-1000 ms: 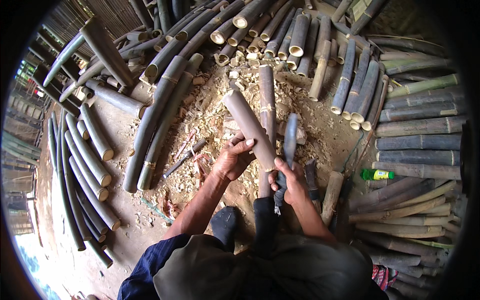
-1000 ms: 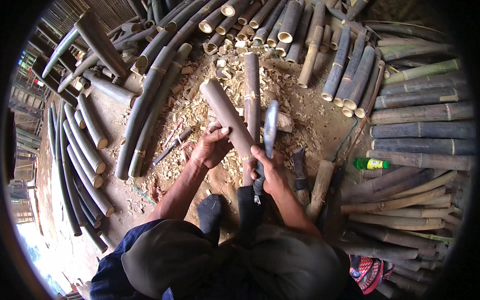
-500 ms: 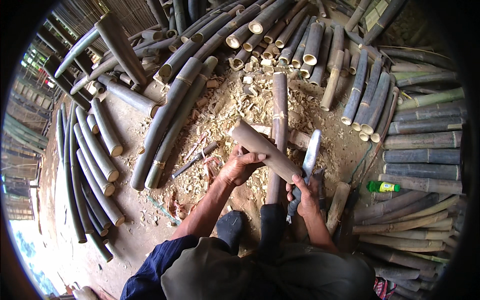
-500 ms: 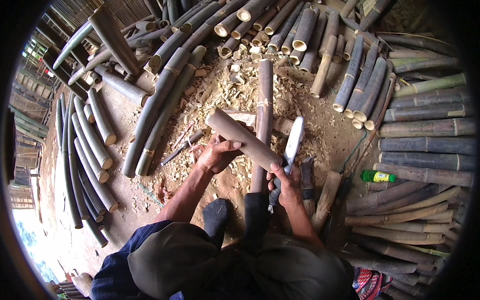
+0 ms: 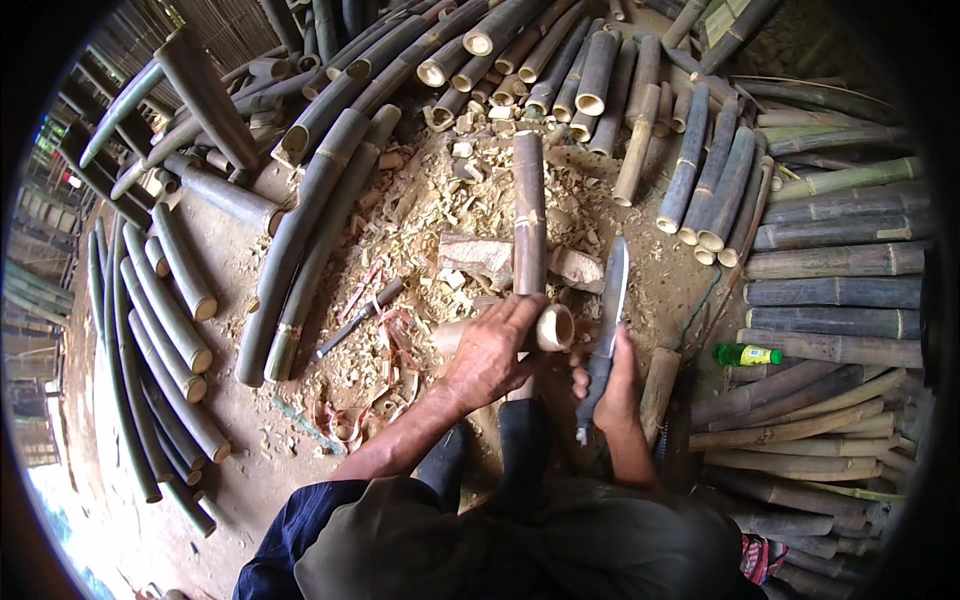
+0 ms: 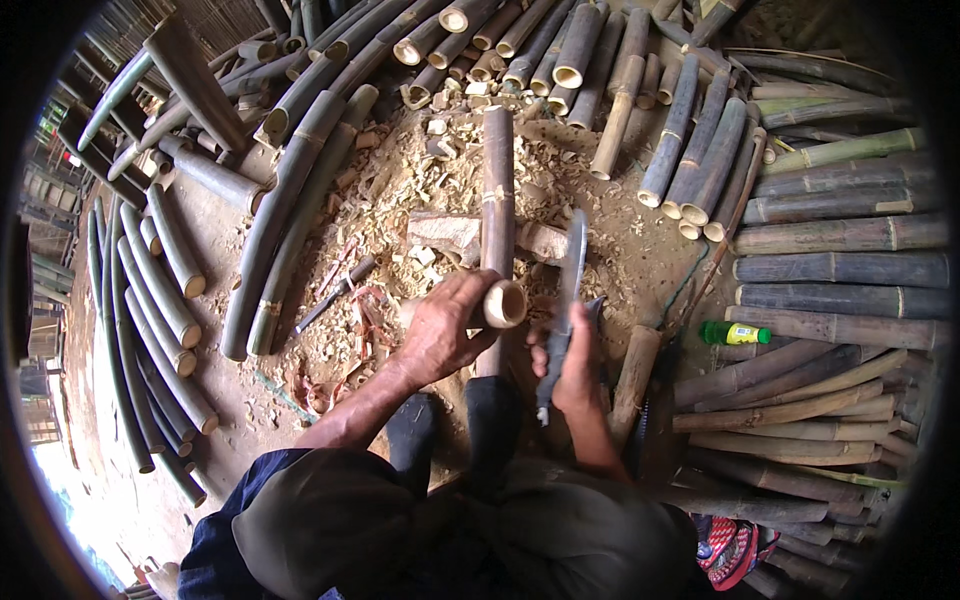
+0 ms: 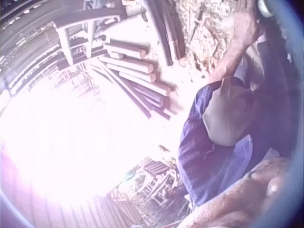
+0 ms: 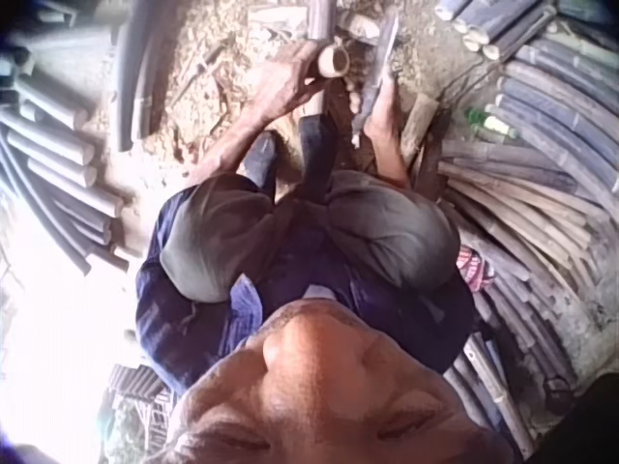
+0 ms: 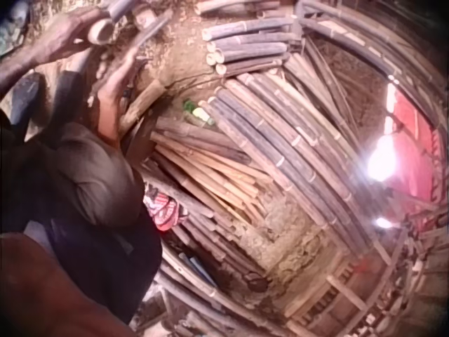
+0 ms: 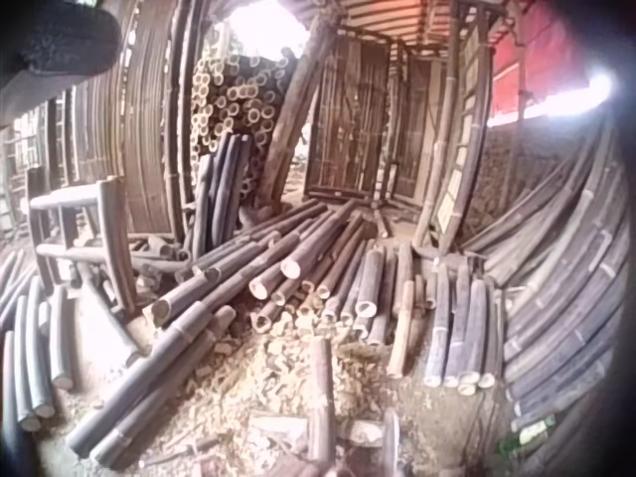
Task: The person saws a section of bamboo with a hand saw, carves and shapes the ends of bamboo poles with a knife, and fits them together to form a structure.
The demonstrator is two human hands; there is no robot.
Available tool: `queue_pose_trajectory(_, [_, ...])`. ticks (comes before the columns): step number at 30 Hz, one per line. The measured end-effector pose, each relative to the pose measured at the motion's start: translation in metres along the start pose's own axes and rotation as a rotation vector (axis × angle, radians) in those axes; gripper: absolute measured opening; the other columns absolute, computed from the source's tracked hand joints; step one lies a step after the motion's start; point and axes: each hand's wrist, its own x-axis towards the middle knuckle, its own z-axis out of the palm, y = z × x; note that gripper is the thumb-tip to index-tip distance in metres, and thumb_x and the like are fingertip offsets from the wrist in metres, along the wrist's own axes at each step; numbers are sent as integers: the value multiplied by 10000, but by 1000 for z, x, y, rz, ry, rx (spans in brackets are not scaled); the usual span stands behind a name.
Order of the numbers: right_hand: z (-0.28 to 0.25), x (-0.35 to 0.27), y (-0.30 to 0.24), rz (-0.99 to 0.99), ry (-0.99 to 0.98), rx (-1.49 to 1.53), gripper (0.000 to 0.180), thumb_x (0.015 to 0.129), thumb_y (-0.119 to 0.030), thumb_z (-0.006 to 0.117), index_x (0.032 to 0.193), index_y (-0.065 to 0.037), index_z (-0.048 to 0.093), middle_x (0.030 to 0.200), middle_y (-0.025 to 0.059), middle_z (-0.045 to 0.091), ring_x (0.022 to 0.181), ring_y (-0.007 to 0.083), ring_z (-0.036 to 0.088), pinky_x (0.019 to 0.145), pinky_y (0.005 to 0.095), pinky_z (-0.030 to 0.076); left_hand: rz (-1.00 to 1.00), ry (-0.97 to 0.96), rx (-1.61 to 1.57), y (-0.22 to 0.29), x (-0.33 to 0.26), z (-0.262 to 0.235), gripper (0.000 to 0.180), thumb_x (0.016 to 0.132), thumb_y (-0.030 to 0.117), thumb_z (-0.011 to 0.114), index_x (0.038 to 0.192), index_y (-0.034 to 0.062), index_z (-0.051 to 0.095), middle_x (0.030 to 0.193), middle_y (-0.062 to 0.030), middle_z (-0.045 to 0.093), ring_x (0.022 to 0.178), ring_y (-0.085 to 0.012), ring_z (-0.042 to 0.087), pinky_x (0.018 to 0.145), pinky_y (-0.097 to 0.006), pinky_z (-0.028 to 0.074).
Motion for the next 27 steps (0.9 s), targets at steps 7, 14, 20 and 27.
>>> queue_pose_trajectory(7, [-97, 19, 24, 141, 112, 262, 181, 1040, -326, 593, 1091, -153, 604, 933, 29, 616, 828, 196, 614, 655, 389, 542, -354, 165, -808, -34, -16, -8, 586, 812, 170, 869, 1291, -11, 585, 1114, -73, 686, 1032, -182, 642, 941, -366, 515])
queue_pose_trajectory(14, [-36, -9, 30, 14, -25, -78, 443, 981, -269, 663, 1358, -79, 527, 902, 75, 591, 637, 161, 579, 505, 328, 512, -605, 335, -1757, -73, -21, 6, 589, 891, 361, 766, 1318, 8, 565, 1214, -157, 666, 1154, -305, 624, 1092, -476, 451])
queue_pose_trajectory(20, [-8, -22, 49, 203, -237, -19, 516, 913, -412, 762, 1187, -43, 527, 903, 100, 613, 610, 164, 603, 436, 291, 477, -473, 353, -1833, -70, -16, 9, 573, 869, 337, 792, 1286, -4, 597, 1197, -169, 665, 1160, -316, 621, 1078, -490, 459])
queue_pose_trajectory(27, [-40, -18, 49, -87, 61, -365, 455, 771, -203, 869, 1077, -7, 596, 829, 79, 640, 555, 129, 573, 457, 284, 477, -117, 168, 70, -67, -32, -13, 1308, 603, 529, 960, 1604, 91, 240, 1530, -279, 378, 1411, -429, 401, 1140, -603, 391])
